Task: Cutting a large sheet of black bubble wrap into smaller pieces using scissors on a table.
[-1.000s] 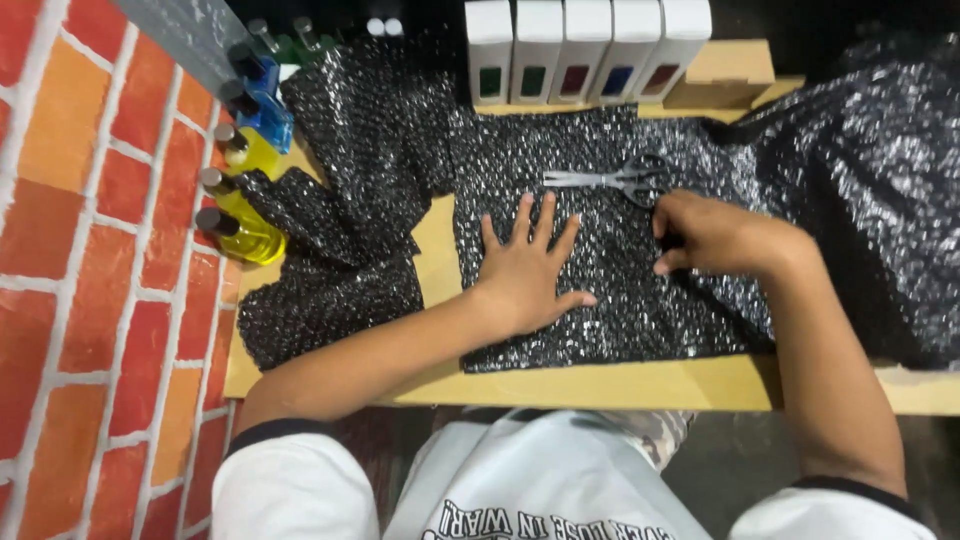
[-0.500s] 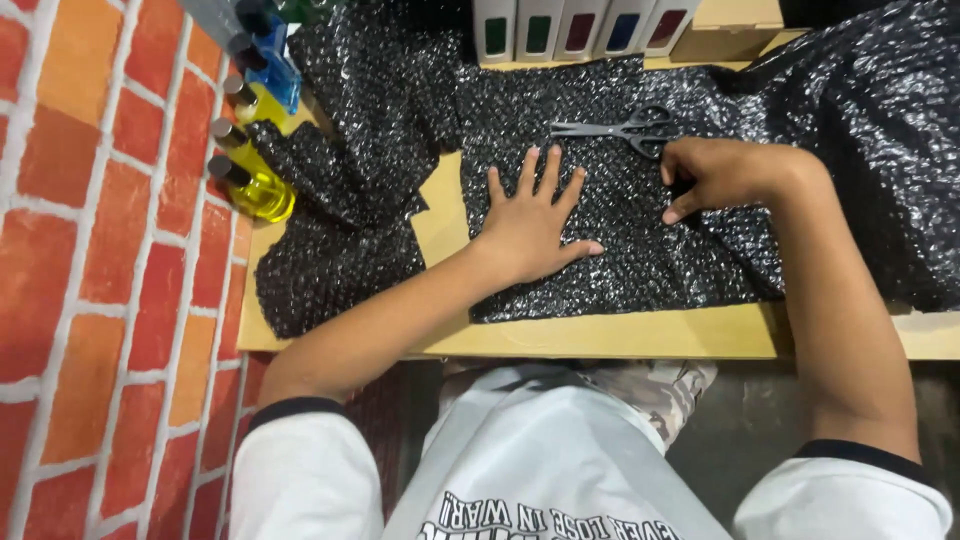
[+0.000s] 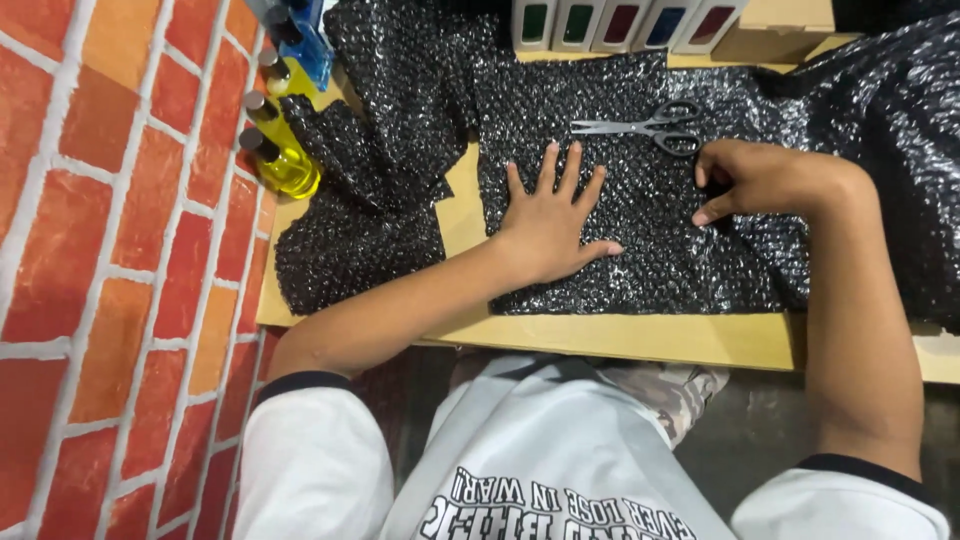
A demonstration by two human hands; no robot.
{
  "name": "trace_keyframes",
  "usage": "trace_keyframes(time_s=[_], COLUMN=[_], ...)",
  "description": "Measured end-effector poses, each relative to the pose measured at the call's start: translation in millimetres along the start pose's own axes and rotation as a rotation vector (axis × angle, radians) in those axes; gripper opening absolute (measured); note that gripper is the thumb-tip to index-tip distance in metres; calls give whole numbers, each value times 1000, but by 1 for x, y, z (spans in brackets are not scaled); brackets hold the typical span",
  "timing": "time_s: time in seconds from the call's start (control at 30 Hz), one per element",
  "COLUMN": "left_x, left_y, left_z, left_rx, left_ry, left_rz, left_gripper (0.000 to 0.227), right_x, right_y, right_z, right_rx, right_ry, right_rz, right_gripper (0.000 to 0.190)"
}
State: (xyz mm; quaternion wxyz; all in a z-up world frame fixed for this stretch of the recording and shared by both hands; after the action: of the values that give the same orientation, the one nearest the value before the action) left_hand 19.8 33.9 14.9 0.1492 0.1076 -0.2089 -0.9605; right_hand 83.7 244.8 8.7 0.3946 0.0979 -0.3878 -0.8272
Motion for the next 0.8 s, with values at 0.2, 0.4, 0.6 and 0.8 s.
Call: trace_keyframes(time_s=[0.2, 0.4, 0.6, 0.8], left_x=[-5, -6, -1, 6], left_y=[0, -1, -6, -16], left_z=[-2, -6, -3, -5], left_rx=[-10, -11, 3, -36], left_ry=[-9, -9, 27, -3], left_rz=[-21, -26, -27, -36], left_gripper=[102, 103, 102, 103], right_x=[-2, -8, -8, -9], right_y=[3, -5, -15, -20], right_z=[0, -2, 0, 2], right_rx=[11, 17, -21, -74], right_ry=[-2, -18, -23, 28], right_rz=[-37, -42, -45, -45], right_gripper=[33, 33, 38, 41])
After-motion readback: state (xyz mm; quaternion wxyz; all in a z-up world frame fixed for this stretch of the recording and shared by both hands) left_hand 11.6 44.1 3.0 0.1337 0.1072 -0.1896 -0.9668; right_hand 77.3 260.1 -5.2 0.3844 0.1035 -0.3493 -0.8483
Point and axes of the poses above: each hand's wrist, its own y-axis away from the middle knuckle, its own z-axis out of the back of the hand, x = y × z, the point moved 10 cm from there along -y, towards the middle knuckle, and after that the axes turned 9 degrees about -z, right-handed, at the moved point
